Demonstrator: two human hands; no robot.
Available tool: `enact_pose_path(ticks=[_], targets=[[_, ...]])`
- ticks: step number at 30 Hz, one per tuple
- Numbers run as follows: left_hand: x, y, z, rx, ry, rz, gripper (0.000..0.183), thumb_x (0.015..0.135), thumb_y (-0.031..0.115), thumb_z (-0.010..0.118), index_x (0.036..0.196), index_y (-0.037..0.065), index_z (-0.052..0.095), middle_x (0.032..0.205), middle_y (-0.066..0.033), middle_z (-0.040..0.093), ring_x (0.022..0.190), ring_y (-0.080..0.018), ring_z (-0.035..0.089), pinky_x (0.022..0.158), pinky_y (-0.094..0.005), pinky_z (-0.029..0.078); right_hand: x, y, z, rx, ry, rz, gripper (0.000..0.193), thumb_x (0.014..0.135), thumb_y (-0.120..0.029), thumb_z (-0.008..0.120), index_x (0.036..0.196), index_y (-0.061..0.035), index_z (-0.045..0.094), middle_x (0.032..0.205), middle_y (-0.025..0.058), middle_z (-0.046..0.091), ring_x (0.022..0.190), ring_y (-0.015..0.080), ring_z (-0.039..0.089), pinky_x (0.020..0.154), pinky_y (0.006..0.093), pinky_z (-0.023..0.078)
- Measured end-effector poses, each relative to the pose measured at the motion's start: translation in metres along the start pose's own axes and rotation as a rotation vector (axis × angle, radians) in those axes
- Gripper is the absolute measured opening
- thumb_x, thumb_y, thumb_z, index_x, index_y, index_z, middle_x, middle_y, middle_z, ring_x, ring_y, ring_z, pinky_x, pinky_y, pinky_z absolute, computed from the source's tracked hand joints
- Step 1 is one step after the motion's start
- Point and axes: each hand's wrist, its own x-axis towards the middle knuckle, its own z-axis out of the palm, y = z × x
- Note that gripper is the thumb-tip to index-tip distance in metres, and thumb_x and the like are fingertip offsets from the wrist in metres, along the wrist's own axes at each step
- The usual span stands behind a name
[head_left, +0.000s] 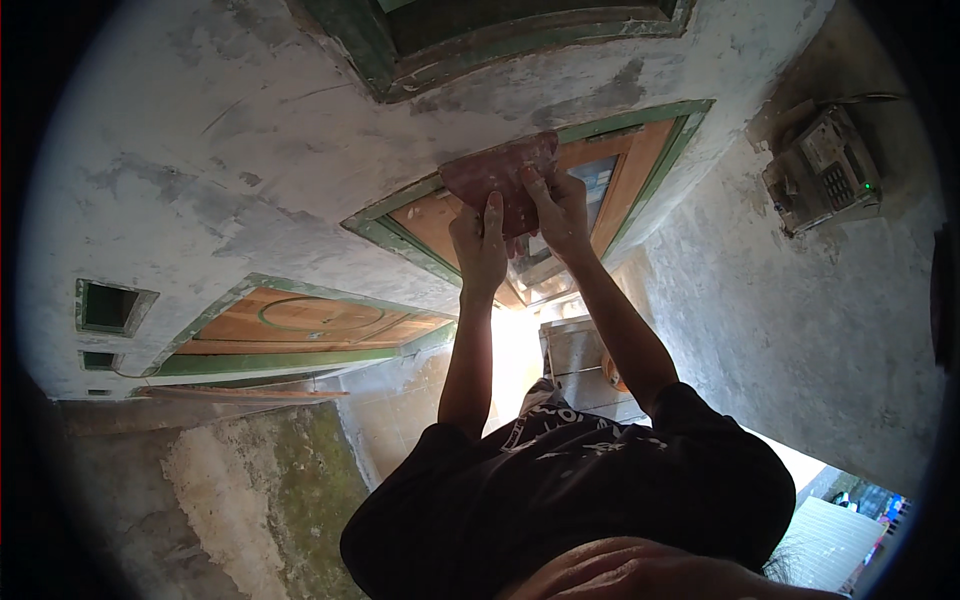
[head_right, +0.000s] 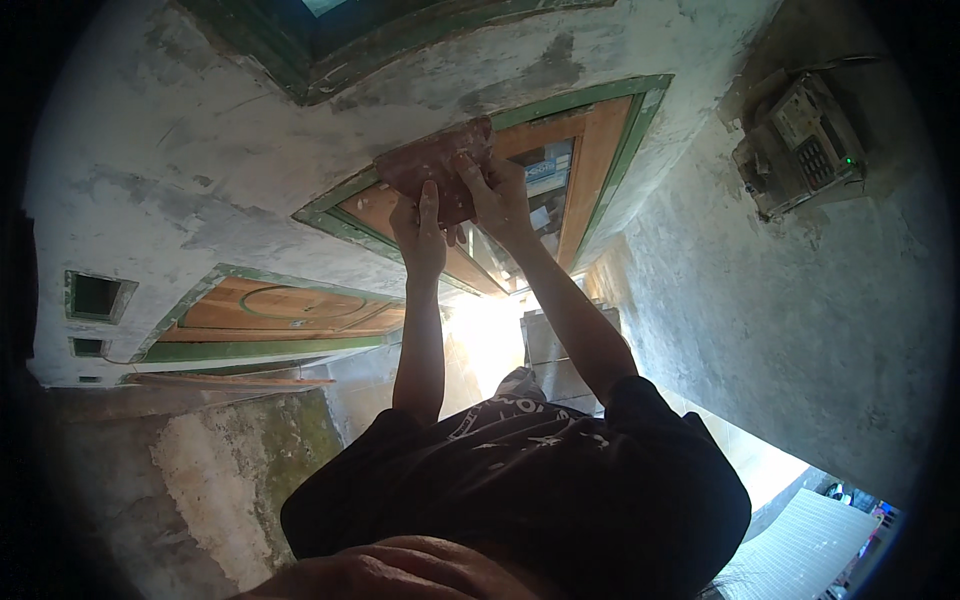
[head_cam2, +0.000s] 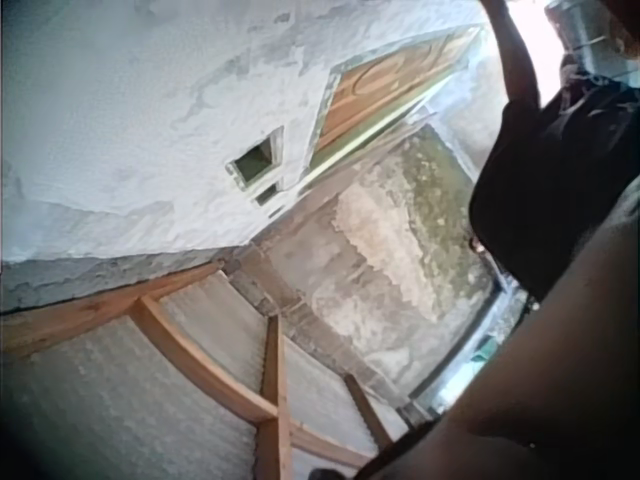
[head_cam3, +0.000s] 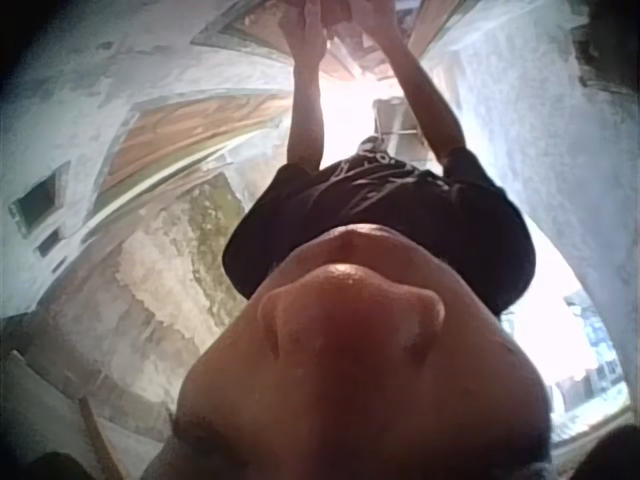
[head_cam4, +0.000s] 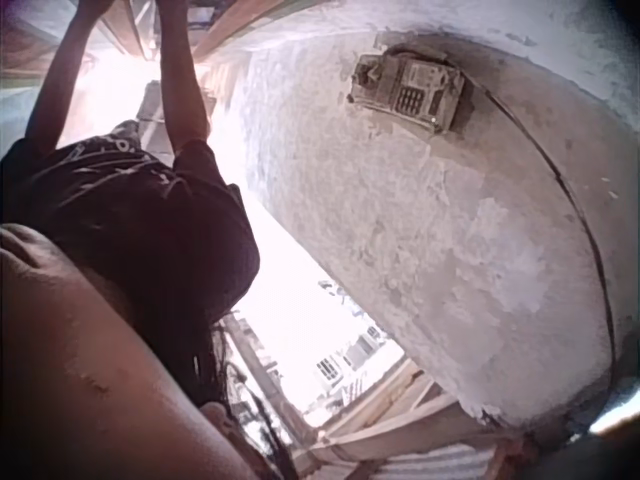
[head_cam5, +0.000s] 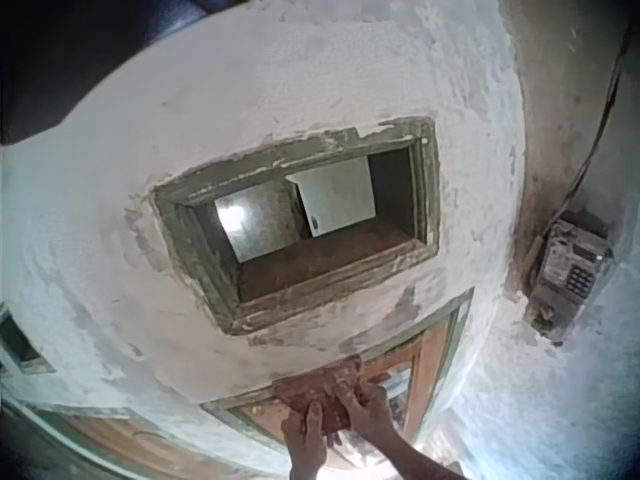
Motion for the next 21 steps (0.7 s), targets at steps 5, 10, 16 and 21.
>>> enact_pose_path(ticks=[5, 10, 16, 21], targets=[[0.003, 0.005, 0.002, -0.020, 0.003, 0.002, 0.022, 0.095, 0.017, 0.049, 0.088, -0.002, 0.056, 0.058, -0.0059, 0.057, 0.041, -0.0083, 0.048, 0.037, -0.0237, 0.037, 0.002, -0.004, 0.006, -0.015, 0.049, -0.014, 0.024, 0.092, -0.022, 0.058, 0.082, -0.0009, 0.063, 0.057, 0.0001, 0.056, 0.042, 0.0042, 0.046, 0.036, 0.0206, 0.032], [0.012, 0.014, 0.003, -0.031, 0.003, 0.074, 0.020, 0.096, 0.020, 0.049, 0.094, 0.001, 0.054, 0.062, -0.0014, 0.055, 0.039, -0.0051, 0.043, 0.033, -0.0193, 0.030, 0.007, -0.021, 0.010, -0.099, 0.008, -0.056, 0.025, 0.091, -0.021, 0.059, 0.084, 0.0028, 0.063, 0.061, 0.0038, 0.062, 0.051, 0.0054, 0.052, 0.043, 0.0230, 0.039], [0.011, 0.016, 0.006, 0.035, 0.059, 0.111, 0.023, 0.096, 0.022, 0.049, 0.091, 0.001, 0.057, 0.059, 0.0000, 0.053, 0.040, -0.0039, 0.042, 0.033, -0.0196, 0.027, 0.009, -0.013, 0.008, -0.222, 0.090, -0.141, 0.028, 0.090, -0.022, 0.061, 0.077, 0.0028, 0.062, 0.056, 0.0023, 0.059, 0.051, 0.0041, 0.050, 0.043, 0.0232, 0.036], [0.017, 0.026, 0.005, -0.021, 0.064, 0.122, 0.025, 0.096, 0.022, 0.048, 0.092, 0.000, 0.058, 0.057, -0.0019, 0.054, 0.040, -0.0050, 0.044, 0.034, -0.0210, 0.031, 0.016, -0.020, 0.020, -0.087, 0.070, -0.154, 0.029, 0.088, -0.022, 0.062, 0.073, 0.0029, 0.062, 0.053, 0.0005, 0.054, 0.050, 0.0042, 0.046, 0.043, 0.0241, 0.035]])
